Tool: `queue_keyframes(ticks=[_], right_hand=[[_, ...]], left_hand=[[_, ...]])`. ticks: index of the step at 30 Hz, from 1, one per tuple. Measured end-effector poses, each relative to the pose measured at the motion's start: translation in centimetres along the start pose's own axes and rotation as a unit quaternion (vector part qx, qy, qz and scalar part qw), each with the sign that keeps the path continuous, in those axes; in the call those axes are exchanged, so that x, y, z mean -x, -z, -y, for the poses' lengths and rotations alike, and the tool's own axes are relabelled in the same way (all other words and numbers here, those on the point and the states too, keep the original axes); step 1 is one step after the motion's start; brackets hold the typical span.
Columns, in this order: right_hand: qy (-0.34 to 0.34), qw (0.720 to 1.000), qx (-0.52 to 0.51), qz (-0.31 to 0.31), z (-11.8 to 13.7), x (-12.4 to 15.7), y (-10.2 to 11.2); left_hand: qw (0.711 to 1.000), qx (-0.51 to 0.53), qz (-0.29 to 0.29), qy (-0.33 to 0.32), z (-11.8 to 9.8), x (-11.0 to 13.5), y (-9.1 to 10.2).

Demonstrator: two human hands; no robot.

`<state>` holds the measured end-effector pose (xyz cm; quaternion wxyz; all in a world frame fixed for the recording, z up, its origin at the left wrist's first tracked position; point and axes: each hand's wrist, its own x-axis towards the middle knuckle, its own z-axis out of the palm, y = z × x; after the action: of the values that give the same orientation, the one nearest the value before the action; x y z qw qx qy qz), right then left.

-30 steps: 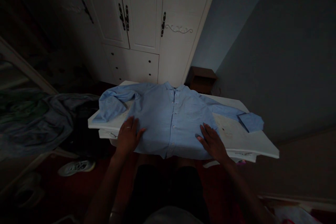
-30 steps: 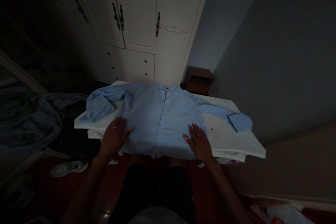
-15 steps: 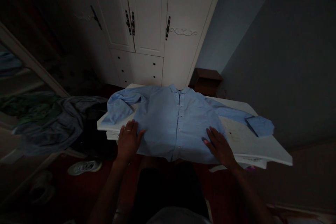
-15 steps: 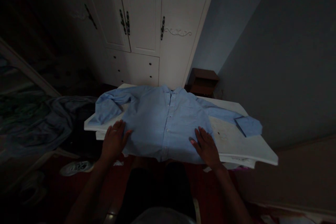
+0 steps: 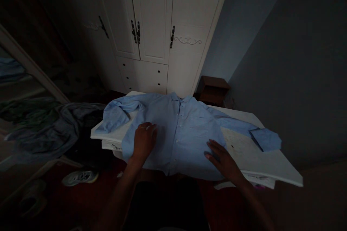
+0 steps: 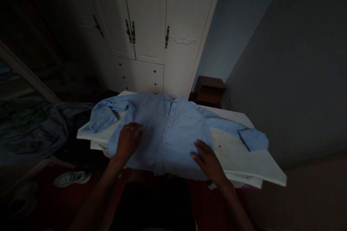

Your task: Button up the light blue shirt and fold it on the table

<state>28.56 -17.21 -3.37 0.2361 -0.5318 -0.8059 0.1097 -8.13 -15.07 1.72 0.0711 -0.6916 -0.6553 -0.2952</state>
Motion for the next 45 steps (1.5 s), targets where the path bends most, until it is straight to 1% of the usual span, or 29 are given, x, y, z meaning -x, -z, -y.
queue_keyframes(ticks=[2,4,6,9,12,15,18,21,24,28,30,33,35,38,41,45], right_hand=[[-0.004,0.999,-0.047,0.006,0.1,-0.5,1.3],[-0.006,0.996,-0.089,0.016,0.5,-1.3,2.6],[0.009,0.992,-0.124,0.027,1.1,-2.8,3.6],[0.073,0.982,-0.171,0.04,2.1,-6.1,4.0],[0.136,0.969,-0.203,0.046,3.1,-10.3,3.1],[0.185,0.965,-0.17,0.071,4.1,-14.3,1.3],[0.207,0.968,-0.09,0.113,5.1,-17.3,-0.7],[0.232,0.959,-0.006,0.164,5.7,-19.1,-2.2],[0.262,0.947,0.037,0.183,5.6,-19.8,-2.6],[0.314,0.929,0.087,0.177,5.1,-19.4,-2.2],[0.342,0.919,0.116,0.162,5.0,-18.9,-2.2],[0.367,0.912,0.145,0.113,4.8,-18.3,-2.5],[0.383,0.91,0.142,0.076,4.6,-18.2,-3.1],[0.403,0.907,0.12,0.031,4.1,-18.2,-3.8],[0.414,0.904,0.107,0.015,3.6,-18.3,-4.3],[0.419,0.905,0.077,0.006,3.3,-18.6,-4.5]], left_hand=[[0.999,0.03,0.017,-0.036,-2.1,-1.5,-1.5],[0.994,0.059,0.059,-0.07,-3.4,-3.0,-3.2],[0.984,0.089,0.117,-0.1,-4.0,-4.4,-4.9],[0.968,0.116,0.191,-0.117,-3.8,-6.0,-6.8],[0.96,0.137,0.221,-0.102,-3.3,-7.0,-7.6],[0.954,0.169,0.229,-0.093,-3.0,-7.4,-7.9],[0.954,0.199,0.21,-0.082,-2.7,-7.1,-8.5],[0.954,0.236,0.169,-0.077,-2.3,-6.6,-9.3],[0.953,0.252,0.146,-0.084,-2.1,-6.2,-9.6],[0.952,0.249,0.155,-0.092,-2.2,-6.1,-9.4],[0.952,0.246,0.156,-0.098,-2.3,-6.2,-9.2],[0.958,0.222,0.15,-0.101,-2.6,-6.1,-9.2],[0.963,0.209,0.146,-0.085,-2.7,-6.2,-9.4],[0.961,0.231,0.148,-0.039,-2.7,-6.2,-9.7],[0.951,0.27,0.151,-0.013,-2.5,-6.2,-9.9],[0.938,0.316,0.146,-0.002,-2.2,-6.1,-10.0]])
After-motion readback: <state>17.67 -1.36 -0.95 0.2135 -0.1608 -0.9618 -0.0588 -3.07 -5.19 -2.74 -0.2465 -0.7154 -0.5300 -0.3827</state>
